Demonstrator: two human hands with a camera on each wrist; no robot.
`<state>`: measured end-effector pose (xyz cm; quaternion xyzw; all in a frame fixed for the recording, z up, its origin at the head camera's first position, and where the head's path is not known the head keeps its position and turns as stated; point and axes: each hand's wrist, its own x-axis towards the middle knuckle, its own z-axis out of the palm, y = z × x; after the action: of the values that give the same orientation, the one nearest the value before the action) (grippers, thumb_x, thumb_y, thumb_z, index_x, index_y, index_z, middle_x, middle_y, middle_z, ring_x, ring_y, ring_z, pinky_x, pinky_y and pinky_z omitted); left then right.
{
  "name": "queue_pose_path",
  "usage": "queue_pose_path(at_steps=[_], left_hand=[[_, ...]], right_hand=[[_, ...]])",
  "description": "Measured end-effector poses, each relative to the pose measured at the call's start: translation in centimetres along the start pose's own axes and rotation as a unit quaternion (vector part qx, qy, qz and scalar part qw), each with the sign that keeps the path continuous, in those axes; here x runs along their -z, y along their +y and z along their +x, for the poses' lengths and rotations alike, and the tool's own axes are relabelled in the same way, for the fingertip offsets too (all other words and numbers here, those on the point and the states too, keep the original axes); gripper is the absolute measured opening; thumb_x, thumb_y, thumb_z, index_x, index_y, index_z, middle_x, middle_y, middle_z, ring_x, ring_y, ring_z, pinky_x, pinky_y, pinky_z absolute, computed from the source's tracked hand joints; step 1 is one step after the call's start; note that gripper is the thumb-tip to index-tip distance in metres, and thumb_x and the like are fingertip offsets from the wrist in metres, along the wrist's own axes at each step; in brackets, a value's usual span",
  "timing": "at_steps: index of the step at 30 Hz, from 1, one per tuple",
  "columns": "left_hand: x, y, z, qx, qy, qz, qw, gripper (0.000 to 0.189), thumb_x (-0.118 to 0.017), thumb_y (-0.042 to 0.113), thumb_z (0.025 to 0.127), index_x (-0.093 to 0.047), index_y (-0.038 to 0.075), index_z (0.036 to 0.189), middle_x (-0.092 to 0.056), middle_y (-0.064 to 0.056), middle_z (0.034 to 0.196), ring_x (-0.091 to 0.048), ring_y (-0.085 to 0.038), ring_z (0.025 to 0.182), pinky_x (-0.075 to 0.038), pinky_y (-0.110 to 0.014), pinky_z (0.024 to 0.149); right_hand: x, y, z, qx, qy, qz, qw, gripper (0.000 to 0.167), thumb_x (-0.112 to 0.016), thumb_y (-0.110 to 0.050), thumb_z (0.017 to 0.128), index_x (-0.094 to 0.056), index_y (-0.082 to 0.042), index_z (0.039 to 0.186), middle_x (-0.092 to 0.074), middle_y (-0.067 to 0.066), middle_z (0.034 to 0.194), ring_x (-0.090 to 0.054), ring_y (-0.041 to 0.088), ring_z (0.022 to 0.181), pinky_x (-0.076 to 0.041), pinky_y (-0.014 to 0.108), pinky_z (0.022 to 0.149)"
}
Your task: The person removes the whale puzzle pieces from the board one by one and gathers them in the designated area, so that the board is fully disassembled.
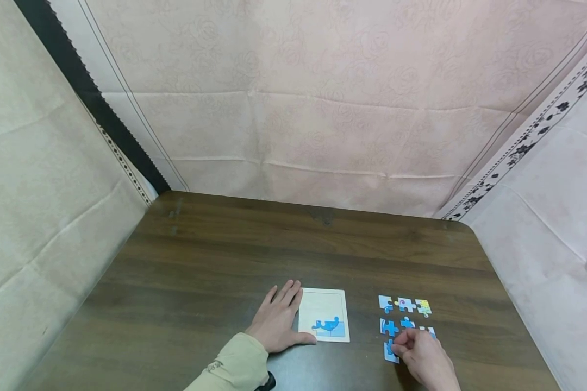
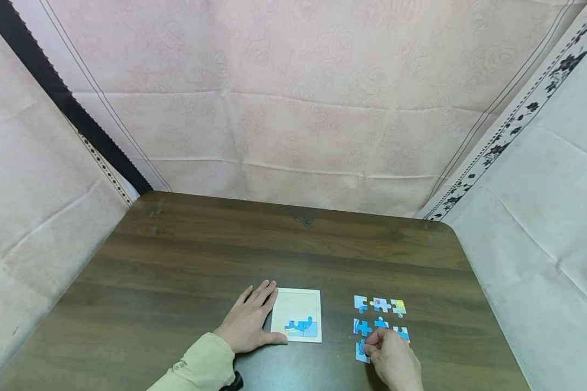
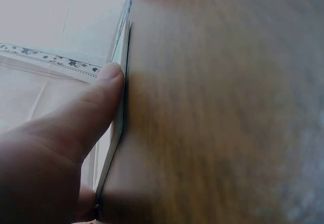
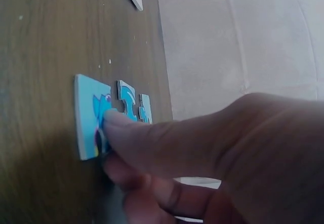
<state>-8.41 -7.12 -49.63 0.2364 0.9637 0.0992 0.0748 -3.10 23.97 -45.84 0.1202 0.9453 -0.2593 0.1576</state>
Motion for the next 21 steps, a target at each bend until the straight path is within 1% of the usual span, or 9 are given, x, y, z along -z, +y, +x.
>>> queue_pose_path(at_steps=[6, 10, 12, 17, 21], left_hand=[[0.0, 0.0, 0.0, 0.002, 0.000, 0.000, 1.0000, 0.113, -0.046, 0.087, 0.073, -0.032, 0.008, 0.152, -0.022, -0.006, 0.160, -0.016, -0.023, 0.147, -0.017, -0.051, 0.116], [0.0, 0.0, 0.0, 0.002, 0.002, 0.000, 1.0000, 0.113, -0.046, 0.087, 0.073, -0.033, 0.008, 0.152, -0.023, -0.006, 0.160, -0.016, -0.023, 0.147, -0.017, -0.051, 0.116], [0.0, 0.0, 0.0, 0.002, 0.002, -0.001, 1.0000, 0.112, -0.047, 0.087, 0.073, -0.033, 0.008, 0.152, -0.023, -0.006, 0.160, -0.016, -0.023, 0.147, -0.017, -0.051, 0.116], [-0.1, 0.0, 0.0, 0.002, 0.001, -0.002, 1.0000, 0.112, -0.047, 0.087, 0.073, -0.032, 0.009, 0.152, -0.022, -0.005, 0.160, -0.016, -0.023, 0.148, -0.017, -0.050, 0.116], [-0.1, 0.0, 0.0, 0.002, 0.001, -0.002, 1.0000, 0.112, -0.047, 0.087, 0.073, -0.032, 0.009, 0.152, -0.022, -0.005, 0.160, -0.015, -0.022, 0.148, -0.016, -0.050, 0.116]], right_hand=[[0.2, -0.2, 0.0, -0.006, 0.002, 0.012, 0.9999, 0.009, -0.071, -0.011, 0.086, -0.065, -0.012, 0.080, -0.057, -0.003, 0.072, -0.049, 0.017, 0.068, -0.041, 0.035, 0.060], [0.3, -0.4, -0.1, -0.005, 0.003, 0.026, 0.9996, 0.008, -0.070, -0.011, 0.088, -0.065, -0.011, 0.081, -0.058, -0.003, 0.073, -0.050, 0.016, 0.066, -0.041, 0.033, 0.058], [0.3, -0.6, -0.2, 0.004, 0.005, 0.032, 0.9995, 0.008, -0.069, -0.011, 0.088, -0.065, -0.010, 0.082, -0.058, -0.002, 0.071, -0.050, 0.016, 0.065, -0.041, 0.032, 0.057], [0.1, -1.1, -0.4, 0.033, 0.026, 0.039, 0.9984, 0.009, -0.070, -0.011, 0.088, -0.064, -0.010, 0.081, -0.056, -0.002, 0.067, -0.049, 0.015, 0.061, -0.040, 0.030, 0.055], [-0.4, -2.0, -0.3, 0.038, 0.040, 0.045, 0.9975, 0.011, -0.073, -0.015, 0.087, -0.064, -0.013, 0.080, -0.056, -0.003, 0.067, -0.048, 0.015, 0.060, -0.039, 0.030, 0.054]])
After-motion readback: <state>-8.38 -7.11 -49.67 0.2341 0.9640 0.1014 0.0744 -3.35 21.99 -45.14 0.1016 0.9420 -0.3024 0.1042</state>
